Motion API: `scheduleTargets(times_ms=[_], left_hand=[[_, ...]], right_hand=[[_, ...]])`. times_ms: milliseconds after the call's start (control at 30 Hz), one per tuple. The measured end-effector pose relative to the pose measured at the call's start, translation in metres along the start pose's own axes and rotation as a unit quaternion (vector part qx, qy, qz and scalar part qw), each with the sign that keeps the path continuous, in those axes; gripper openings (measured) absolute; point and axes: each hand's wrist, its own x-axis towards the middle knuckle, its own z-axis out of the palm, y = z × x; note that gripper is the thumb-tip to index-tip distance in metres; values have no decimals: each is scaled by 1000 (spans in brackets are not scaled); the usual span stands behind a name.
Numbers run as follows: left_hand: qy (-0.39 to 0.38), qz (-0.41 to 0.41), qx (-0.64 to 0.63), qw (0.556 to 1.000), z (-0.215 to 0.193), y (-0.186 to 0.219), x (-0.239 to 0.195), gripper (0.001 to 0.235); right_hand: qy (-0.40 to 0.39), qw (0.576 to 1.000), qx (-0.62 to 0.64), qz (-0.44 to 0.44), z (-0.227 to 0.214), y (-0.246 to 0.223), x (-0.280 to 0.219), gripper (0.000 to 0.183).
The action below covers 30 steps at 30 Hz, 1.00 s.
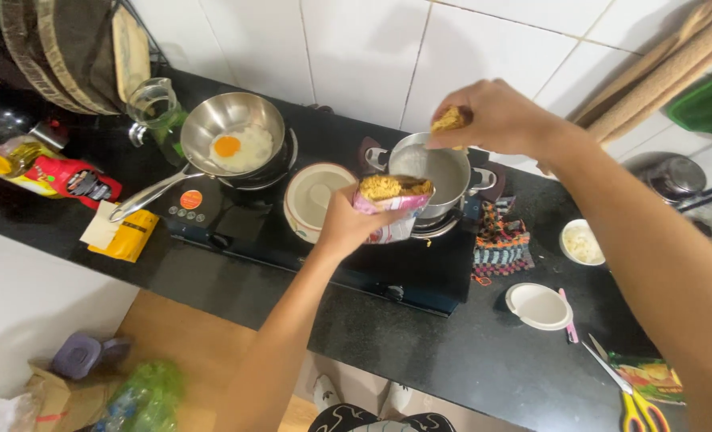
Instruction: The person adds instant noodles and seasoning packets to a pot of boiling water on a gas stove. They then use chopsticks to check and adjust a frying egg in a pan on the adjacent burner.
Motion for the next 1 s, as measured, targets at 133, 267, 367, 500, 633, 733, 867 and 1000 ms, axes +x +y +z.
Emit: scheduleTargets(times_ms=[133,267,367,500,633,733,867,1000], left_hand=[[14,-51,15,998,-2,-11,-23,42],[5,-109,-27,994,-4,-19,-34,43],[11,-102,-5,995,-3,-27,-36,41],[1,-86,-8,996,1,-20,-32,43],[-38,-72,-31,996,7,-22,-20,47],[-79,-67,-18,994,13,-14,-13,50],[-114,-13,2,993,15,9,-11,54],[-141,14,34,989,20,15,-12,54]], right_hand=[[-7,999,-49,-16,78,91,53,51],[-12,994,-99,-36,131,123,69,47],[-14,995,-92,-26,125,105,55,42],[32,995,-1,-90,83,49,16,36],[74,982,43,-168,51,-20,-32,23],[-1,984,35,-177,41,-35,-49,23],[-52,987,32,-150,33,-44,-61,27],[-61,988,-9,-139,31,-43,-67,31]])
